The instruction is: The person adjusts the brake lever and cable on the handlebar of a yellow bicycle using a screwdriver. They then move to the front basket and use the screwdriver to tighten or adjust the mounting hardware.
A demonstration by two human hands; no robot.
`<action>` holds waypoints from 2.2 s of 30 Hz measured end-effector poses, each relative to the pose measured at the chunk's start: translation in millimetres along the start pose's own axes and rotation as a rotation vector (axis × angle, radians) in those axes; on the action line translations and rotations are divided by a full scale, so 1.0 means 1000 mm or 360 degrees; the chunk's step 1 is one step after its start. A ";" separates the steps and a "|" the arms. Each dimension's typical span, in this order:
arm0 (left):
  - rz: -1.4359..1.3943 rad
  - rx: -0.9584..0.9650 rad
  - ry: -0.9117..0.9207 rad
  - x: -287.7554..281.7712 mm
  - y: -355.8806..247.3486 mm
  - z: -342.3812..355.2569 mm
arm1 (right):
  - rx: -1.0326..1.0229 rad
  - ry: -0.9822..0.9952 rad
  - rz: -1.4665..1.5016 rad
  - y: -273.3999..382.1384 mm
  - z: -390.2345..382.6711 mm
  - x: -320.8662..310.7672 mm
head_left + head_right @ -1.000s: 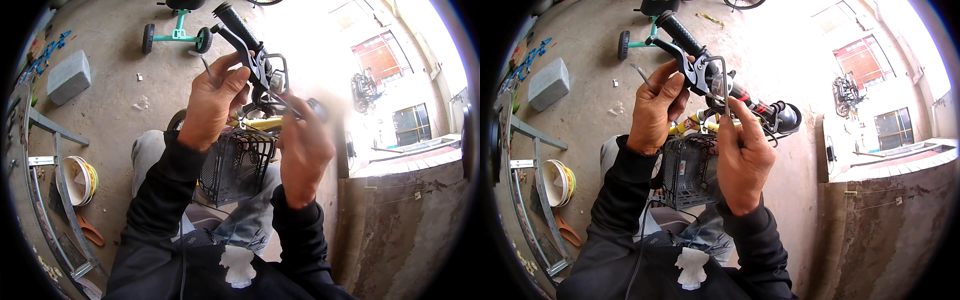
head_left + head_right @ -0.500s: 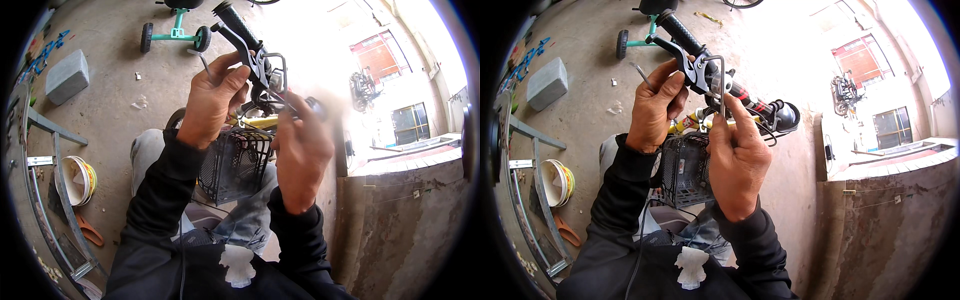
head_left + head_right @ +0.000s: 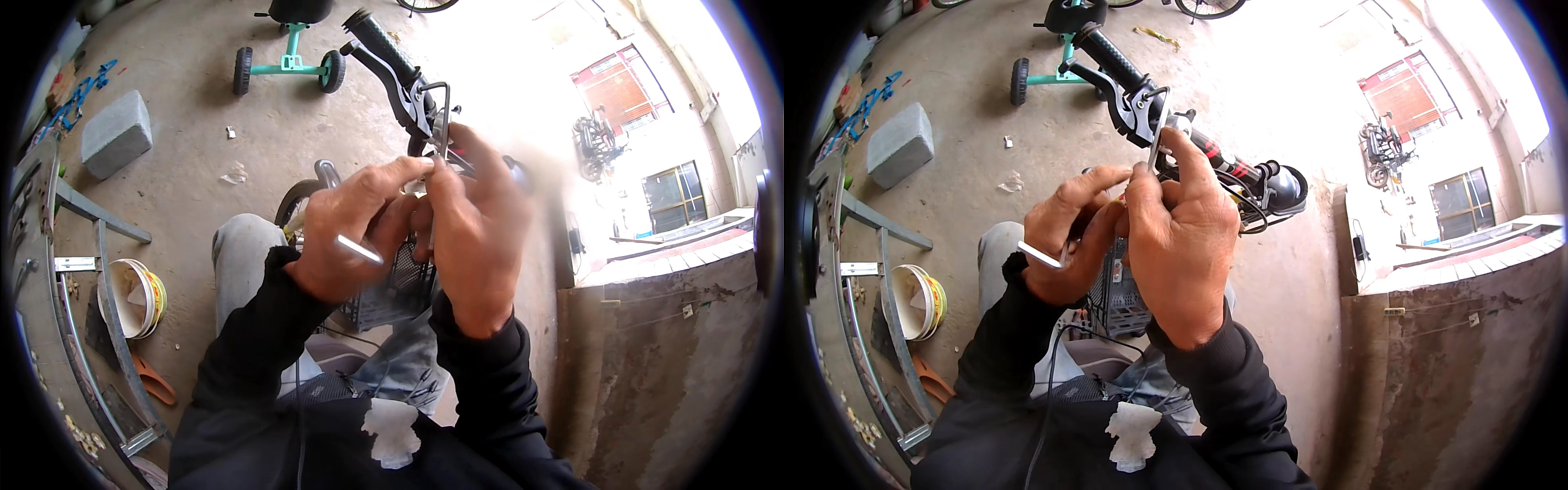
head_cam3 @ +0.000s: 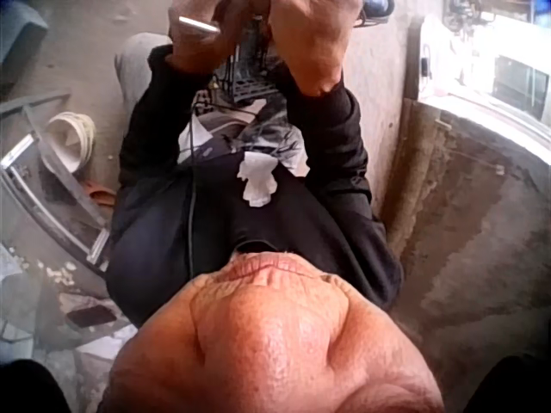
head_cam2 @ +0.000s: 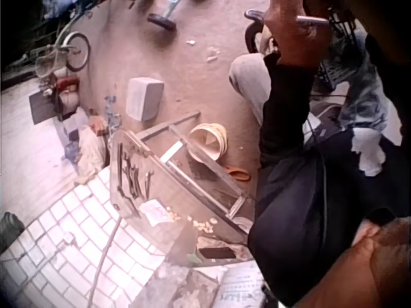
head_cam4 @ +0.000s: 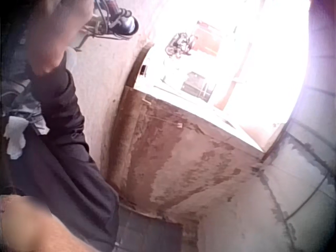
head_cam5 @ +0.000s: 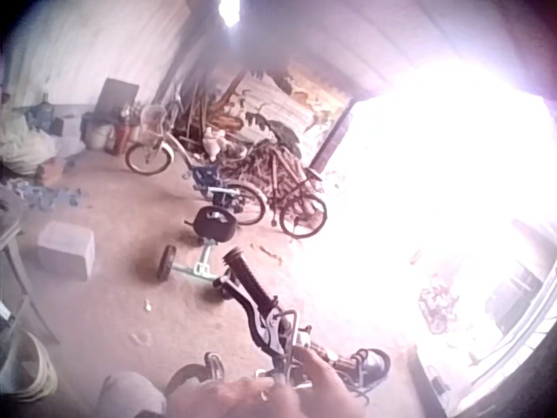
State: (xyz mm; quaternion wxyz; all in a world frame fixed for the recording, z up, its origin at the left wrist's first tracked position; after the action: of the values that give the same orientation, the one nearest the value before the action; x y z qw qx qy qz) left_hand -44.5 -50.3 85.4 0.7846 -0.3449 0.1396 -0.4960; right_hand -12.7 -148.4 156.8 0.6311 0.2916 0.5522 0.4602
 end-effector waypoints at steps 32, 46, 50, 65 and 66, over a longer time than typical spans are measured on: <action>-0.0276 -0.0231 -0.0131 -0.003 0.020 0.045 | -0.0548 0.0091 -0.0375 0.004 0.039 -0.018; -0.0320 -0.0278 -0.0079 -0.013 0.026 0.063 | -0.1513 0.0467 -0.0786 0.009 0.110 -0.006; -0.0196 -0.0262 0.0025 -0.023 0.023 0.070 | -0.1212 0.0643 -0.0755 0.004 0.117 -0.002; -0.0313 -0.0284 0.0114 -0.026 0.024 0.079 | -0.1682 0.0453 -0.0932 0.013 0.113 -0.003; -0.0354 -0.0314 0.0086 -0.026 0.025 0.077 | -0.1769 0.0413 -0.0916 0.012 0.111 -0.004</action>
State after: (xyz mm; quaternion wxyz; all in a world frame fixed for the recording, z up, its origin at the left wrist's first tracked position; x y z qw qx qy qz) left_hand 3.2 10.0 120.8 0.6831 -0.4201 0.1697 -0.5728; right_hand 91.8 -131.5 193.9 0.7145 -0.2974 0.3593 0.5216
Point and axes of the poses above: each hand's wrist, its own z-axis towards the middle knuckle, its own x-axis out of the palm, y = z × x, the point moved 4 cm from there along z, towards the middle knuckle, and after that the axes turned 2 degrees about -y, right-handed, at the moved point
